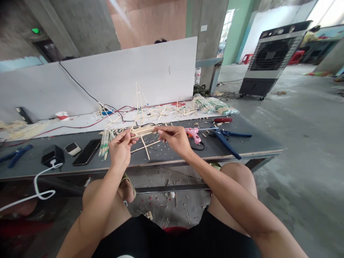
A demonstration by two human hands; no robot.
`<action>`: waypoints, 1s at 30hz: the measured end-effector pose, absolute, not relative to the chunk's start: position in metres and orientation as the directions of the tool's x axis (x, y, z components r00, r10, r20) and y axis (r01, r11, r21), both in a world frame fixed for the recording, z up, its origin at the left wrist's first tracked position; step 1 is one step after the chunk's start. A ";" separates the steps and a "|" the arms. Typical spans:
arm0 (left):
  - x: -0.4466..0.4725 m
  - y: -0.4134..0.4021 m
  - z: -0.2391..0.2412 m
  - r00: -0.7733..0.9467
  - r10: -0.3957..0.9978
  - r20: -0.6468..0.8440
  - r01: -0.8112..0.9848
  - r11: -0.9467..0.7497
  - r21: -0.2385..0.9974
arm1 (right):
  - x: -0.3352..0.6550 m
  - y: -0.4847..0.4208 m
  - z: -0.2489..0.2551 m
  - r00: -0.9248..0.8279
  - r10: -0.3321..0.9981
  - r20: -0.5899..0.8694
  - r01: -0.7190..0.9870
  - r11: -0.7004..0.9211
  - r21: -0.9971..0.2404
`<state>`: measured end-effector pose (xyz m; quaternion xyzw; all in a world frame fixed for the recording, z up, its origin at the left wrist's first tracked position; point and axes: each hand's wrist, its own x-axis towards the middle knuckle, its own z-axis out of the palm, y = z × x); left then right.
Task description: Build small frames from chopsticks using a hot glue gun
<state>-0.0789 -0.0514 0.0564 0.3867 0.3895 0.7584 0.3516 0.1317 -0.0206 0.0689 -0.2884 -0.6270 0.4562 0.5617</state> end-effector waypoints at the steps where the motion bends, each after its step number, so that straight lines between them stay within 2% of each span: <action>1: -0.079 -0.051 0.056 -0.461 0.830 0.314 -0.239 -0.457 0.857 | 0.132 -0.020 0.069 -0.185 0.880 0.437 -0.172 0.409 -0.896; 3: -0.078 -0.050 0.056 -0.477 0.820 0.316 -0.248 -0.471 0.846 | 0.131 -0.018 0.067 -0.203 0.895 0.397 -0.254 0.343 -0.904; 6: -0.078 -0.049 0.054 -0.487 0.815 0.314 -0.256 -0.477 0.841 | 0.125 -0.019 0.062 -0.402 0.879 0.257 -0.357 0.108 -0.928; 8: -0.077 -0.048 0.053 -0.479 0.821 0.311 -0.258 -0.471 0.844 | 0.120 -0.020 0.061 -0.516 0.839 0.172 -0.368 -0.037 -0.929; 10: -0.076 -0.048 0.052 -0.472 0.824 0.314 -0.253 -0.467 0.847 | 0.116 -0.021 0.059 -0.552 0.825 0.121 -0.362 -0.106 -0.926; 15: -0.079 -0.045 0.049 -0.506 0.802 0.318 -0.245 -0.487 0.838 | 0.124 -0.016 0.060 -0.605 0.789 0.105 -0.316 -0.117 -0.942; 19: -0.093 -0.036 0.046 -0.580 0.753 0.312 -0.199 -0.502 0.842 | 0.154 -0.010 0.076 -0.653 0.741 0.160 -0.375 -0.133 -0.917; 21: -0.102 -0.031 0.045 -0.626 0.713 0.315 -0.153 -0.509 0.847 | 0.176 -0.008 0.088 -0.595 0.769 0.235 -0.419 -0.046 -0.907; 23: -0.110 -0.028 0.045 -0.666 0.666 0.337 -0.098 -0.525 0.845 | 0.198 -0.004 0.098 -0.456 0.821 0.344 -0.446 0.124 -0.886; 24: -0.113 -0.027 0.046 -0.677 0.642 0.359 -0.066 -0.539 0.840 | 0.208 -0.002 0.101 -0.386 0.839 0.384 -0.403 0.221 -0.888; 25: -0.115 -0.027 0.047 -0.681 0.620 0.389 -0.030 -0.554 0.832 | 0.216 0.000 0.103 -0.354 0.845 0.402 -0.284 0.312 -0.907; 26: -0.115 -0.028 0.047 -0.676 0.602 0.424 0.007 -0.570 0.822 | 0.222 0.003 0.103 -0.377 0.842 0.386 -0.071 0.389 -0.919; 27: -0.114 -0.030 0.049 -0.663 0.589 0.461 0.045 -0.584 0.810 | 0.224 0.004 0.101 -0.427 0.840 0.334 0.185 0.443 -0.877; 28: -0.112 -0.032 0.050 -0.640 0.585 0.498 0.079 -0.595 0.800 | 0.224 0.006 0.097 -0.476 0.837 0.269 0.413 0.482 -0.773; 29: -0.109 -0.034 0.051 -0.611 0.587 0.531 0.107 -0.603 0.791 | 0.221 0.006 0.092 -0.518 0.827 0.219 0.556 0.520 -0.649; 30: -0.104 -0.037 0.052 -0.580 0.596 0.556 0.125 -0.609 0.783 | 0.215 0.006 0.087 -0.559 0.804 0.202 0.603 0.561 -0.566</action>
